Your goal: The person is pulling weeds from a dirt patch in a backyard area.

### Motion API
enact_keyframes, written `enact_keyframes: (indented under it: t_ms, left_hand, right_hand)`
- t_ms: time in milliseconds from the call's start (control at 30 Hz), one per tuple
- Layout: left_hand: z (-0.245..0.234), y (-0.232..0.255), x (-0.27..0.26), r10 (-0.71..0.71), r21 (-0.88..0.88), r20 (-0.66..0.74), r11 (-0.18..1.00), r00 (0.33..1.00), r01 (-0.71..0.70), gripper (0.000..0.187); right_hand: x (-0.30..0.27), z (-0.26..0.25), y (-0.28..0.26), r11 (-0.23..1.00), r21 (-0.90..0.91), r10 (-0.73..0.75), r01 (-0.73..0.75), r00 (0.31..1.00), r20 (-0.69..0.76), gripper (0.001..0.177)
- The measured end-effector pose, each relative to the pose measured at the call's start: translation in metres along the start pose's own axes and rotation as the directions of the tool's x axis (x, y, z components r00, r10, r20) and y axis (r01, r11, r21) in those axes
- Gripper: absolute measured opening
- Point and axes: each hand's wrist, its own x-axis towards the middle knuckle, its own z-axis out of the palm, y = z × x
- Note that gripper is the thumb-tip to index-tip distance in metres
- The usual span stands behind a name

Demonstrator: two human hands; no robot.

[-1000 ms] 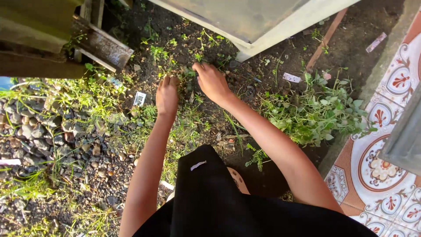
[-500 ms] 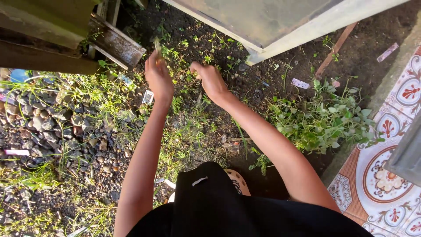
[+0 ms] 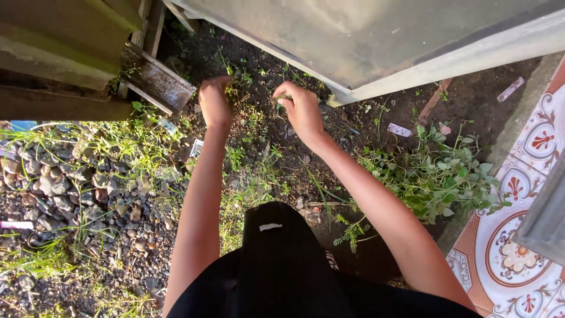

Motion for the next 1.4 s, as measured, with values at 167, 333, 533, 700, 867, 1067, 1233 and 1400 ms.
enact_keyframes:
  t_ms: [167, 333, 533, 700, 867, 1067, 1233, 1400]
  left_hand:
    - [0.001, -0.014, -0.016, -0.129, -0.276, -0.071, 0.955, 0.989, 0.105, 0.025]
    - [0.0, -0.011, -0.078, -0.064, -0.325, -0.023, 0.944, 0.998, 0.053, 0.026]
    - [-0.02, 0.0, -0.166, -0.138, -0.478, 0.128, 0.859, 0.982, 0.183, 0.026]
    - [-0.038, -0.016, -0.182, -0.232, -0.478, 0.204, 0.824, 0.951, 0.304, 0.018]
    - [-0.022, -0.047, -0.201, -0.154, -0.621, 0.3, 0.717, 0.941, 0.316, 0.018]
    - [-0.045, -0.034, -0.181, -0.301, -0.675, 0.146, 0.667, 0.942, 0.317, 0.02]
    - [-0.031, 0.012, -0.158, -0.144, -0.632, 0.058, 0.761, 0.988, 0.148, 0.026]
    - [-0.02, 0.054, -0.154, -0.211, -0.651, 0.211, 0.698, 0.954, 0.298, 0.029]
  right_hand:
    - [0.0, 0.021, 0.008, 0.999, 0.021, -0.049, 0.05, 0.998, -0.05, 0.016]
    - [0.029, 0.052, 0.018, 0.974, -0.027, -0.228, 0.227, 0.964, -0.134, 0.019]
    - [0.067, 0.108, 0.055, 0.968, -0.098, -0.241, 0.231, 0.964, -0.114, 0.014]
    - [0.074, 0.128, 0.07, 0.946, -0.23, -0.229, 0.23, 0.973, 0.03, 0.023]
    - [0.076, 0.12, 0.069, 0.987, -0.162, 0.005, 0.008, 0.997, 0.077, 0.019]
    - [0.026, 0.07, 0.07, 0.998, 0.065, -0.001, 0.0, 1.0, 0.012, 0.02]
    - [0.022, 0.046, 0.053, 0.904, -0.161, -0.391, 0.395, 0.919, 0.057, 0.02]
    - [0.082, 0.061, 0.054, 0.866, -0.495, -0.015, 0.064, 0.995, 0.103, 0.027]
